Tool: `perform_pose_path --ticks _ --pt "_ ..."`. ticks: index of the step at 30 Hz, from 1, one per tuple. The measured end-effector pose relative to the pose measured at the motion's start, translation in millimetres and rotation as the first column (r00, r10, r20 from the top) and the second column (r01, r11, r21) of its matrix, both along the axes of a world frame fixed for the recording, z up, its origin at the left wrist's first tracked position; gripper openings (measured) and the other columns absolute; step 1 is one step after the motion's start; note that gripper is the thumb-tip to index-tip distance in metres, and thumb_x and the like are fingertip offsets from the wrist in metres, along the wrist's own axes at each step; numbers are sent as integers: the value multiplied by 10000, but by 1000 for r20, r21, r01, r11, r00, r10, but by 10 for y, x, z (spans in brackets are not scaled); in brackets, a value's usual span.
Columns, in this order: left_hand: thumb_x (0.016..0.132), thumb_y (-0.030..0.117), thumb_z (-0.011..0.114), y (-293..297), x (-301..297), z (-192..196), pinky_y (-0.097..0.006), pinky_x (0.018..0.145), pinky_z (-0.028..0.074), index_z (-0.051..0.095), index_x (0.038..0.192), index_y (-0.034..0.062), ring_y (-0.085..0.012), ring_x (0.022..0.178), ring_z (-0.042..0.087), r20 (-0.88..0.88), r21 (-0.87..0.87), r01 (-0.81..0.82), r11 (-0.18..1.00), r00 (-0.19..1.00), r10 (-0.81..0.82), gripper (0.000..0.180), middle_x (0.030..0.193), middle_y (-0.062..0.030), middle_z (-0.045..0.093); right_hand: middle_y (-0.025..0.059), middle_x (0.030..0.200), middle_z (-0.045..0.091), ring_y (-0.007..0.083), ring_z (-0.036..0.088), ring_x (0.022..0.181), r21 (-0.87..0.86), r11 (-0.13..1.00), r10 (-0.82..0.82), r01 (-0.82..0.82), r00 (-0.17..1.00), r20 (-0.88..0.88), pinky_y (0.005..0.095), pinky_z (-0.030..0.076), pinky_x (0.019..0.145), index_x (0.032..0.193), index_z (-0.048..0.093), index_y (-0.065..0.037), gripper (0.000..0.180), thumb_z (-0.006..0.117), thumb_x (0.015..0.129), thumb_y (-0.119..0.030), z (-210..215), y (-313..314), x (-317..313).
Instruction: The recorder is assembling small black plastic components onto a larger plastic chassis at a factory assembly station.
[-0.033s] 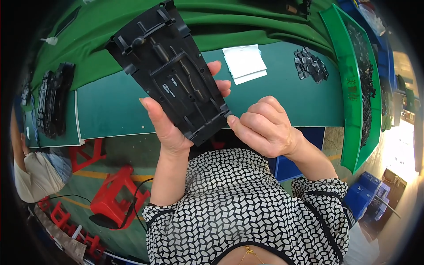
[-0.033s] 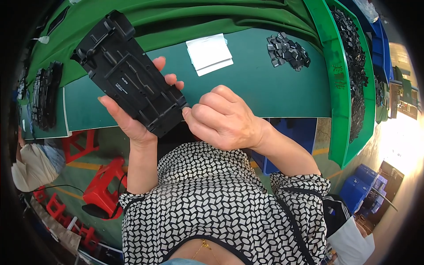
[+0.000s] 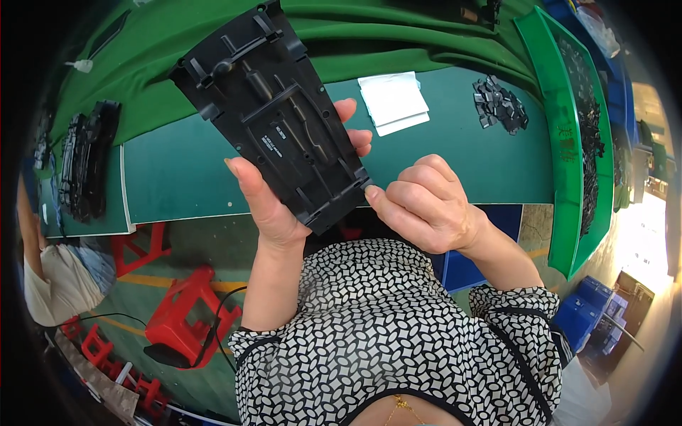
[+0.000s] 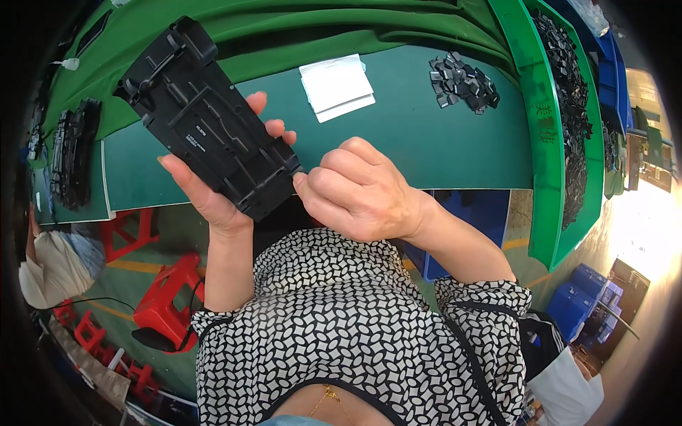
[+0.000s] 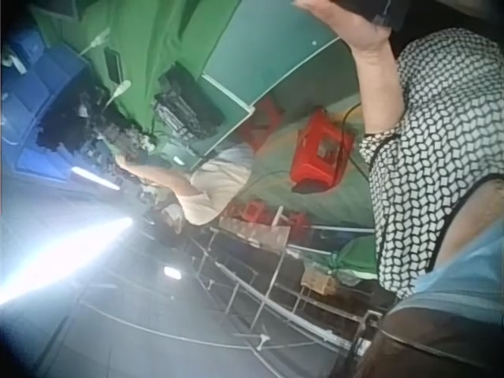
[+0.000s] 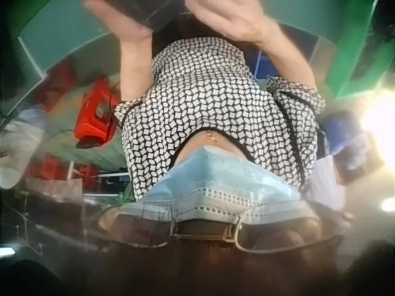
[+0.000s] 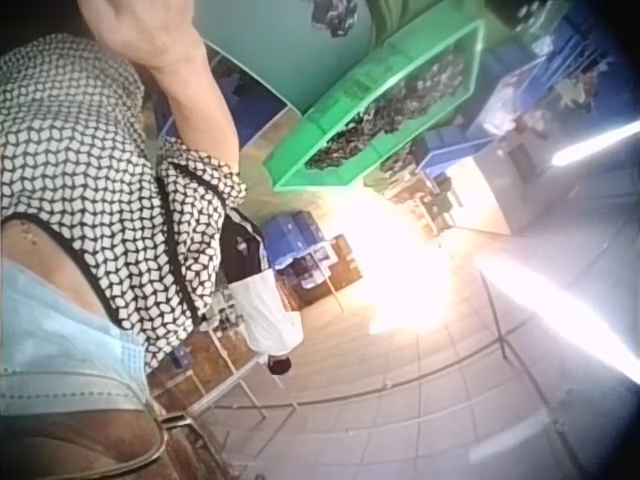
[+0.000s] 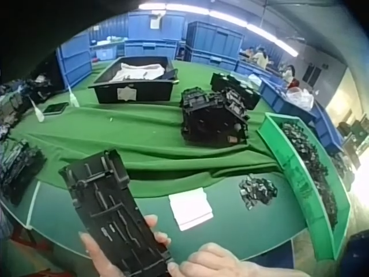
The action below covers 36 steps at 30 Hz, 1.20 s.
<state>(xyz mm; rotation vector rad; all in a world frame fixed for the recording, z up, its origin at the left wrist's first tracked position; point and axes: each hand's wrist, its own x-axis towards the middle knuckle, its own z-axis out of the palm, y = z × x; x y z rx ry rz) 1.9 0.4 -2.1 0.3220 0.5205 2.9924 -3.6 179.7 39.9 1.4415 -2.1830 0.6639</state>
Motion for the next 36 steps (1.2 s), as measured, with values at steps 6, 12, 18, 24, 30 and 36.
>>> perform_pose_path --ticks 6,12,18,24,30,36 --pt "787 743 358 0 13 1 -511 869 474 272 1377 42 -332 1039 570 -15 -12 2 1000 1000 -2 920 1321 -220 418 13 697 470 155 486 656 -14 1000 4 -3 1000 16 275 368 565 785 610 1 174 656 623 -42 -23 -22 -1" --pt "789 742 355 -3 -3 6 -500 855 482 284 1371 48 -313 1016 573 -40 6 18 1000 999 -18 909 1306 -218 433 16 699 464 154 483 656 -14 1000 13 -13 1000 -5 276 364 563 775 609 8 166 653 624 -44 -59 -28 -11" --pt "795 737 353 3 10 1 -499 857 479 290 1370 54 -310 1009 574 -36 1 14 1000 999 -14 895 1298 -213 441 25 739 488 158 493 664 -43 999 3 -4 1000 -5 279 378 577 833 609 7 240 642 604 -58 -82 -17 -2" --pt "777 739 393 0 37 20 -437 787 538 274 1369 25 -356 1017 573 34 84 -14 996 999 11 935 1290 -248 434 49 803 518 176 510 673 -91 996 10 -3 997 75 292 407 568 910 622 14 300 667 613 -7 -68 0 29" --pt "766 764 364 -39 22 -3 -431 766 542 288 1362 26 -359 987 591 4 56 -25 998 1000 25 952 1267 -259 455 35 740 559 99 487 596 -320 865 -14 385 657 754 233 394 522 863 605 8 88 638 782 14 -20 -35 377" --pt "788 741 365 -54 19 -127 -545 922 395 293 1392 149 -320 1036 540 -193 -71 57 996 979 -70 848 1336 -187 426 -30 600 527 17 441 540 -116 820 144 560 -6 990 186 332 465 806 632 24 203 586 883 -159 -1 -80 442"
